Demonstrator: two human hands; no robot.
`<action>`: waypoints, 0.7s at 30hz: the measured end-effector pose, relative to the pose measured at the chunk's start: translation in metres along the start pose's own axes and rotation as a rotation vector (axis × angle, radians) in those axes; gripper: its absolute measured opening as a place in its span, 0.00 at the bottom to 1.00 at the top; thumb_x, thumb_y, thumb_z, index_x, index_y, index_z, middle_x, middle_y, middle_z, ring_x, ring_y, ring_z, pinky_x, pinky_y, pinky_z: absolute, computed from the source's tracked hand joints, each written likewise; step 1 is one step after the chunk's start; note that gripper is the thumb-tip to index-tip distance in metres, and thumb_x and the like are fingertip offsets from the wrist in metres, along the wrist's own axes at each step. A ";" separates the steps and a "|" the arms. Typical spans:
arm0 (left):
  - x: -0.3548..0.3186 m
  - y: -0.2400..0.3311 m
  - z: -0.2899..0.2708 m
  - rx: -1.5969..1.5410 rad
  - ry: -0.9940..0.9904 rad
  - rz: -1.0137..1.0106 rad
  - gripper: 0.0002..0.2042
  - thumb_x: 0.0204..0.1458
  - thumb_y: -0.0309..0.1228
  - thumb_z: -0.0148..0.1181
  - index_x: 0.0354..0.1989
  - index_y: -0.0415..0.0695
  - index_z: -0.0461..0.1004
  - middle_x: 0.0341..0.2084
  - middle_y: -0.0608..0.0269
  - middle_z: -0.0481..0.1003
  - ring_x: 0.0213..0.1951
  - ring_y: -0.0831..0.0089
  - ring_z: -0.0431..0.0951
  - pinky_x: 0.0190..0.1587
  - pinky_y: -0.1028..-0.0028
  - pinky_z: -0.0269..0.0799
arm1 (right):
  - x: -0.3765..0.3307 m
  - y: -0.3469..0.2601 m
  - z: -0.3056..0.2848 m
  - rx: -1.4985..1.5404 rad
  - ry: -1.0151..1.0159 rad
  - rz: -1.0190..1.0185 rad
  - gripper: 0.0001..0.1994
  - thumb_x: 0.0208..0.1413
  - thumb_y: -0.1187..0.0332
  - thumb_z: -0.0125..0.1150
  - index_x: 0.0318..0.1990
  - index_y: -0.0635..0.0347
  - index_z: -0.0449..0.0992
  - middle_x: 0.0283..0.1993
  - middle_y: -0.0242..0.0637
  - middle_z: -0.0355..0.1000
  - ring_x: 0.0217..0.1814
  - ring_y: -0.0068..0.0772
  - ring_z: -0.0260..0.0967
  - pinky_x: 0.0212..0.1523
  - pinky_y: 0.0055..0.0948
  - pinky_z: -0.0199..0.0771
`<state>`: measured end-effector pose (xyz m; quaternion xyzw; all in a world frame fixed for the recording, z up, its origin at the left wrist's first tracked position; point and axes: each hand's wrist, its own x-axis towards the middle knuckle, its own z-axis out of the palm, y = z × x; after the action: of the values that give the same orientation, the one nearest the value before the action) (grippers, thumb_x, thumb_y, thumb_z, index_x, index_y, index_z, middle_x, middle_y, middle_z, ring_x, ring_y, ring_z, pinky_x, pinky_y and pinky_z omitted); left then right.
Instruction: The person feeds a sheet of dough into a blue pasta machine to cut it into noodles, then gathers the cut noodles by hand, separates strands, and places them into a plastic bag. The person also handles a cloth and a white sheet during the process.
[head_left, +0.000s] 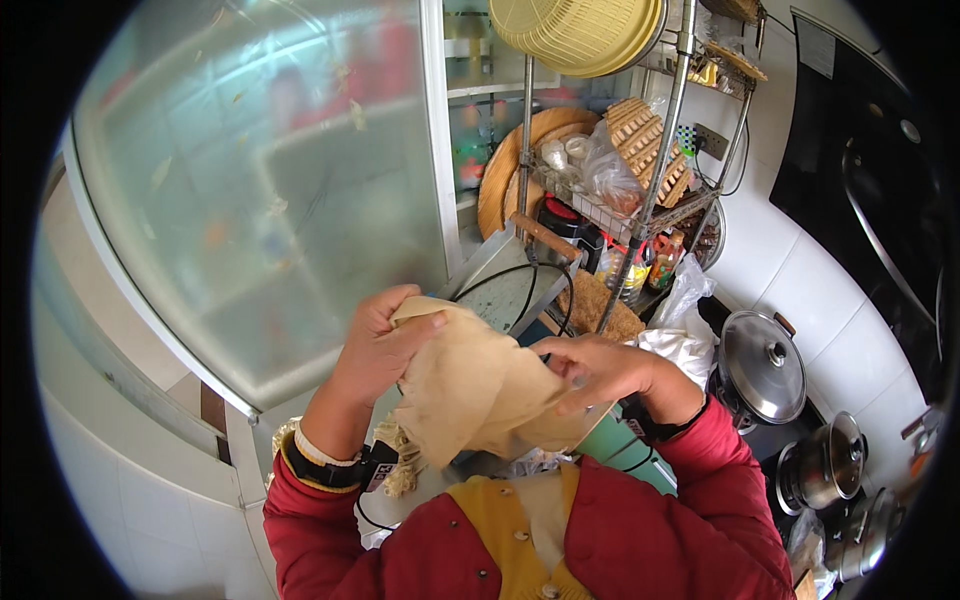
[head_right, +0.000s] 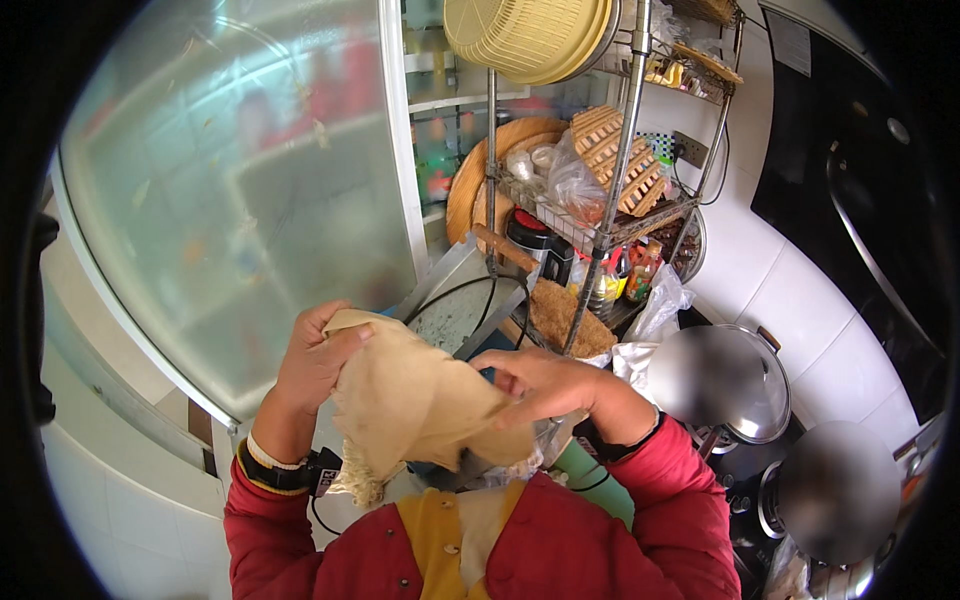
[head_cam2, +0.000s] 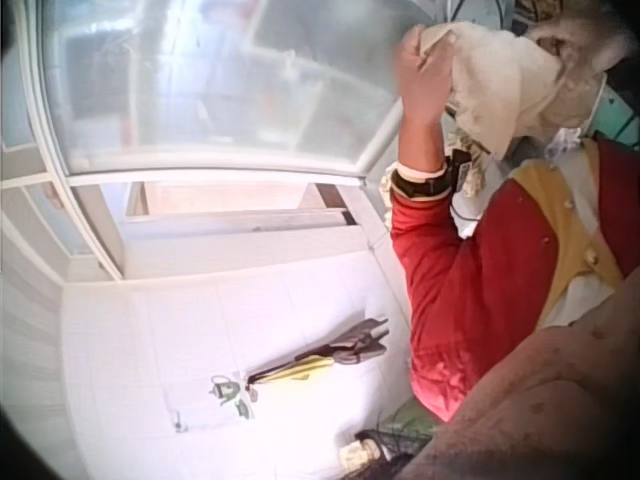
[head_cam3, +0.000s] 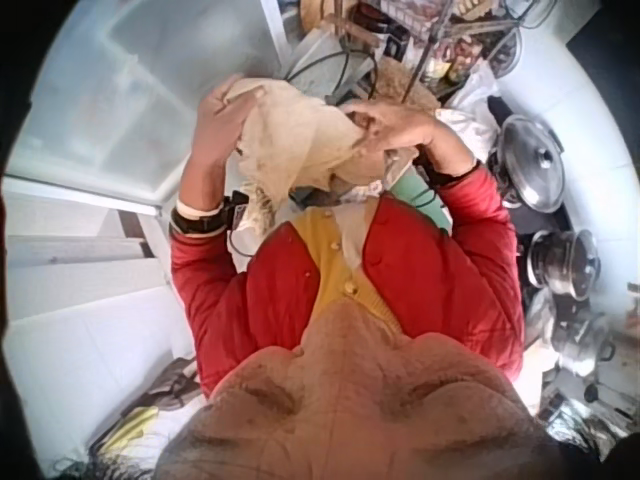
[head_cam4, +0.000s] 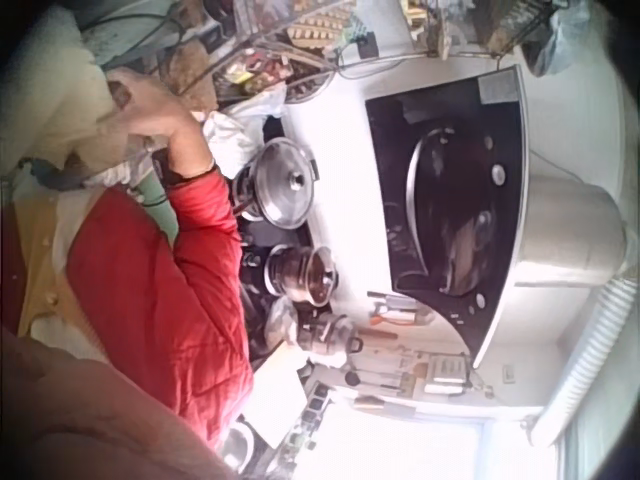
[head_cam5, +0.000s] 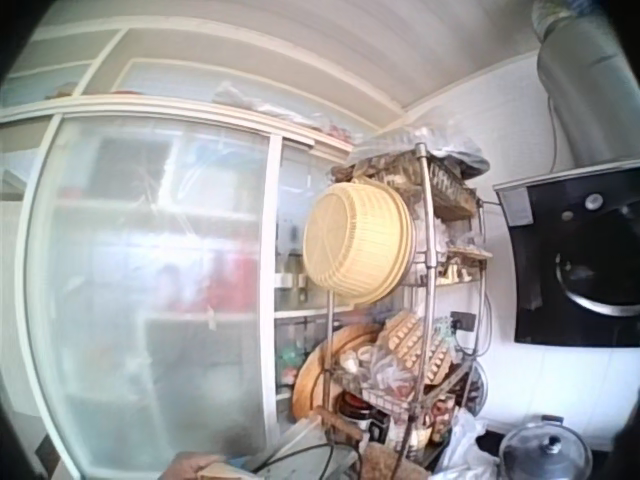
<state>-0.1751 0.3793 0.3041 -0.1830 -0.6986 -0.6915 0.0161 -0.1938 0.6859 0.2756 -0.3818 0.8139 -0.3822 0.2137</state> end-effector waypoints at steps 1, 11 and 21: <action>0.001 0.003 0.005 0.035 -0.022 0.025 0.05 0.53 0.27 0.62 0.28 0.42 0.73 0.21 0.76 0.70 0.23 0.89 0.67 0.24 0.82 0.62 | 0.007 -0.001 0.008 -0.013 0.025 -0.028 0.34 0.43 0.55 0.71 0.57 0.61 0.67 0.38 0.45 0.74 0.38 0.41 0.73 0.41 0.32 0.73; -0.019 0.012 0.017 0.641 -0.425 0.564 0.08 0.42 0.28 0.64 0.31 0.42 0.73 0.24 0.62 0.73 0.27 0.62 0.73 0.29 0.68 0.68 | 0.025 0.003 0.017 0.323 0.538 0.042 0.13 0.57 0.74 0.52 0.47 0.68 0.75 0.43 0.42 0.78 0.42 0.40 0.77 0.46 0.32 0.75; -0.021 -0.027 0.009 0.400 -0.216 -0.062 0.20 0.42 0.41 0.69 0.41 0.43 0.73 0.32 0.58 0.76 0.38 0.56 0.77 0.39 0.60 0.71 | 0.038 -0.008 0.023 0.890 0.832 -0.177 0.21 0.59 0.81 0.39 0.60 0.68 0.66 0.56 0.43 0.71 0.56 0.32 0.70 0.56 0.29 0.70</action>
<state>-0.1606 0.3839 0.2717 -0.2274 -0.8249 -0.5157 -0.0442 -0.1989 0.6422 0.2657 -0.1411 0.5565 -0.8186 -0.0155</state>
